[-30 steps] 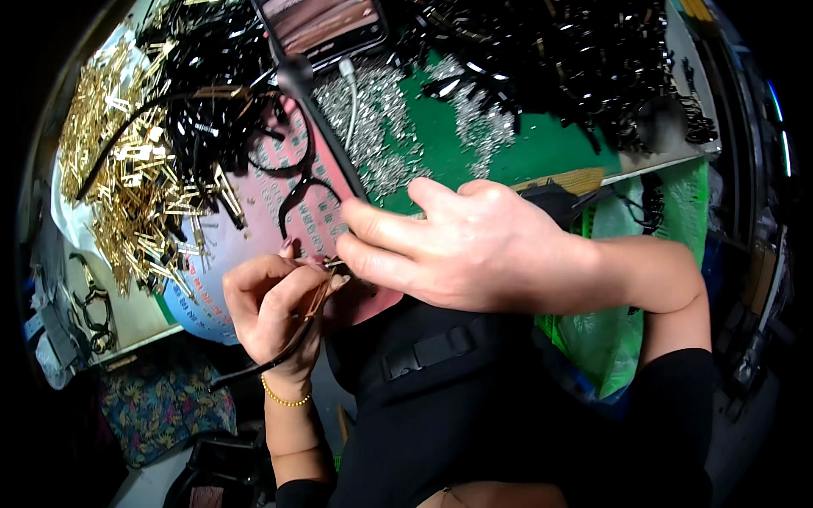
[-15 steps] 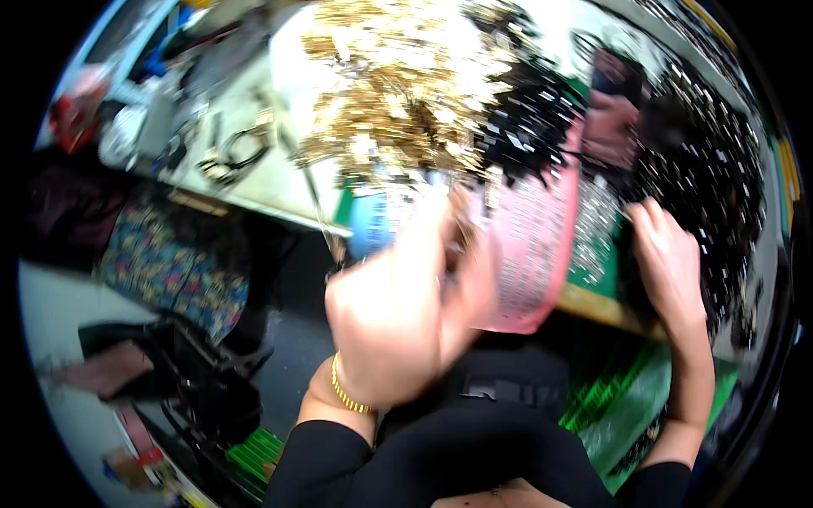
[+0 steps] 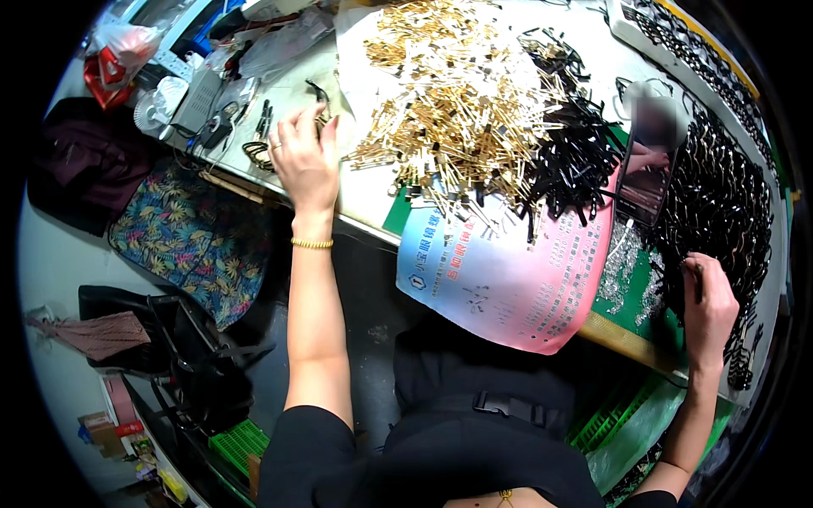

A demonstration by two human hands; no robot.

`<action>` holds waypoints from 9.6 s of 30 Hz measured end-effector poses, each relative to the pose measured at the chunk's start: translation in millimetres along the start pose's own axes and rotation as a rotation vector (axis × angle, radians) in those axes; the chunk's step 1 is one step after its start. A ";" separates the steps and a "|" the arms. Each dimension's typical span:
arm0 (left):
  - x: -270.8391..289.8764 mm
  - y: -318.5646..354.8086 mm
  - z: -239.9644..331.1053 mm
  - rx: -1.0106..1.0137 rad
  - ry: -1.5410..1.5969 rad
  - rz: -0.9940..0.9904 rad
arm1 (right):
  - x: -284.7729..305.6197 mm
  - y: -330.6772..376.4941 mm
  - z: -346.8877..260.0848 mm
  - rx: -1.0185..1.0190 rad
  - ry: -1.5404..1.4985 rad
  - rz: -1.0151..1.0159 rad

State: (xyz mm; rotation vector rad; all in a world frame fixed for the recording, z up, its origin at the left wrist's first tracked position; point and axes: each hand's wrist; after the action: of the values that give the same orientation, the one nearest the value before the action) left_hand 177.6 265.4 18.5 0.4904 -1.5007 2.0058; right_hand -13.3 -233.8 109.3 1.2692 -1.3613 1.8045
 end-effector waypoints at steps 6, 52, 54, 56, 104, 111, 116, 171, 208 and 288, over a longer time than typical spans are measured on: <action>7.8 -1.3 -6.7 -0.052 0.016 -0.533 | 27.1 17.3 14.2 -0.132 0.092 0.065; 105.9 142.9 245.7 -0.567 1.094 -1.254 | 36.3 50.9 -63.3 -0.113 -0.865 -0.418; 108.1 139.8 245.9 -0.563 1.007 -1.358 | 33.9 53.9 -57.2 -0.202 -0.935 -0.407; 106.2 141.9 235.4 -0.503 0.985 -1.408 | 45.7 52.2 -38.7 -0.439 -0.855 -0.569; 72.8 175.4 252.0 -0.383 0.831 -0.771 | 20.6 18.6 -48.6 -1.036 -1.800 -0.638; 78.7 158.9 241.6 -0.313 0.899 -0.777 | 12.4 18.4 -69.7 -0.255 -0.852 -0.472; 82.5 142.2 207.3 0.547 1.284 -0.911 | -39.7 -49.1 -63.1 0.051 -0.448 -0.149; 110.4 170.9 264.5 -0.021 1.110 -1.263 | -2.4 53.1 -75.5 -0.996 -1.609 0.107; 99.4 163.3 295.4 0.433 1.150 -1.648 | 15.9 78.7 -20.2 -0.267 -0.356 -0.558; 67.1 156.5 229.2 0.217 1.029 -0.975 | -3.7 29.3 -75.9 -0.441 -1.163 -0.502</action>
State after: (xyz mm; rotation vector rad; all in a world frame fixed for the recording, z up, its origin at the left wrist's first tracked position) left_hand 14.3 31.3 11.8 0.1379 -0.2796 1.2432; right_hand -63.4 -172.6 90.2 2.2249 -1.5985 0.2936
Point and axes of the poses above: each hand's wrist, its own y-axis away from the middle knuckle, its own x-axis out of the back of the hand, z = x × y, and after that the axes turned 11 degrees about x, right-handed
